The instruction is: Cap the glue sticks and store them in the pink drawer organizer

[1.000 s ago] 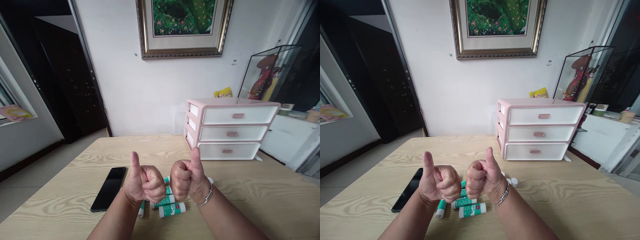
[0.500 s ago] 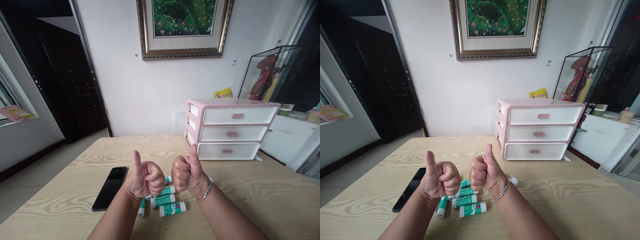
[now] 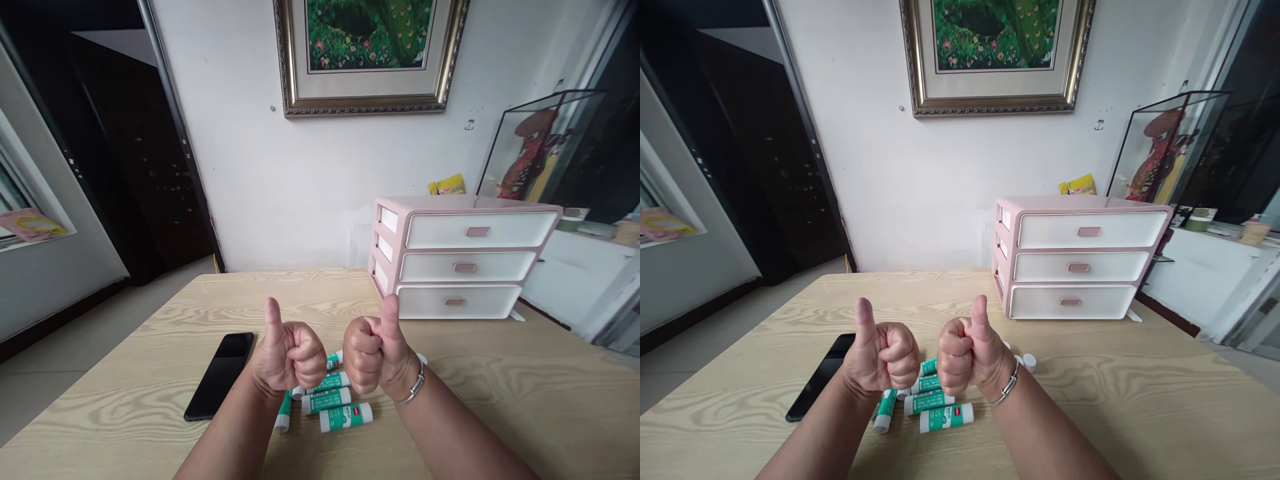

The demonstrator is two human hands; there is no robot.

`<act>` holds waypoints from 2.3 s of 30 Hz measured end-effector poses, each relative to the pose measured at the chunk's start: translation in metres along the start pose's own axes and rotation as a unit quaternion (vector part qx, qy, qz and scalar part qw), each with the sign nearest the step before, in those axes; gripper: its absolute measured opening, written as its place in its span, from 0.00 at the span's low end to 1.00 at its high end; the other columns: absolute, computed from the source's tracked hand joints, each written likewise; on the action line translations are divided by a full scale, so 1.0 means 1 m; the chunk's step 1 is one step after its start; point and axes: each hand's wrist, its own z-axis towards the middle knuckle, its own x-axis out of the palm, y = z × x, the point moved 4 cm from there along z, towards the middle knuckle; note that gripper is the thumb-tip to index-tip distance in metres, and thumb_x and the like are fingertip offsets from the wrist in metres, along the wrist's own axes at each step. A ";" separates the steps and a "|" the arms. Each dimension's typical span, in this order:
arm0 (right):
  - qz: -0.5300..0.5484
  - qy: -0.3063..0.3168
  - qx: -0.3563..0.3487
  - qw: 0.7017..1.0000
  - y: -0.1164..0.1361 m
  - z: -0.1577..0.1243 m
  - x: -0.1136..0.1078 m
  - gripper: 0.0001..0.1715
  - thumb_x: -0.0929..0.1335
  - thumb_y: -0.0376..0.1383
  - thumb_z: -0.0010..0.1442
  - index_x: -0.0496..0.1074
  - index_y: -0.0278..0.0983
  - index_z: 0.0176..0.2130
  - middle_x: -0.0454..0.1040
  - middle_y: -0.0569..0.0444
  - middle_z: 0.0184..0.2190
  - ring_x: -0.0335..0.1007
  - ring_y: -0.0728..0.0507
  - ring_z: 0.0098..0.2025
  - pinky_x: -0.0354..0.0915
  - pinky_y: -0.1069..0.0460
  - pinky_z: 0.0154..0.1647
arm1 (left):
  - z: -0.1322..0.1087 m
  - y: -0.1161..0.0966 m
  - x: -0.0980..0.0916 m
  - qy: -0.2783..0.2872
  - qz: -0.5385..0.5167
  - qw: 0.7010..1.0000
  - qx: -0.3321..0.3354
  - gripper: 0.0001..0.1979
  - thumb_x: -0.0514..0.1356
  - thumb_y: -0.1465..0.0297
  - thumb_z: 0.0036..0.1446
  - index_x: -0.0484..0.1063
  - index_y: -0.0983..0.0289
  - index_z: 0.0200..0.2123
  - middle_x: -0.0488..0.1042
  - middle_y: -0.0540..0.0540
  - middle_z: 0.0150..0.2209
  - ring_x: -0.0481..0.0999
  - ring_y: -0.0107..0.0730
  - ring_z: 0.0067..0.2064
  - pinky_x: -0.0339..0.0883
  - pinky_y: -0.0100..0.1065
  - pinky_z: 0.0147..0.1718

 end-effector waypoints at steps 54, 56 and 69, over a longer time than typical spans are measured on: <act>0.013 0.052 -0.028 0.998 -0.009 0.005 0.029 0.43 0.53 0.78 0.49 0.45 0.43 0.22 0.43 0.66 0.15 0.36 0.56 0.16 0.41 0.57 0.15 | 0.000 0.014 0.030 0.081 0.035 0.995 -0.034 0.40 0.36 0.24 0.37 0.42 0.57 0.13 0.43 0.44 0.12 0.39 0.20 0.14 0.33 0.31 0.14; 0.013 0.046 -0.027 0.998 -0.009 0.005 0.027 0.43 0.53 0.78 0.49 0.45 0.42 0.22 0.43 0.66 0.14 0.36 0.56 0.16 0.41 0.57 0.15 | -0.001 0.014 0.028 0.078 0.036 0.996 -0.036 0.40 0.36 0.23 0.36 0.43 0.57 0.13 0.43 0.44 0.11 0.40 0.20 0.14 0.34 0.31 0.14; -0.010 -0.013 -0.006 1.000 -0.004 0.001 0.020 0.45 0.52 0.80 0.44 0.46 0.42 0.20 0.43 0.67 0.12 0.35 0.56 0.15 0.42 0.58 0.14 | 0.002 0.002 0.028 0.081 0.040 0.996 -0.007 0.40 0.37 0.25 0.41 0.43 0.57 0.14 0.42 0.43 0.11 0.40 0.20 0.14 0.35 0.29 0.12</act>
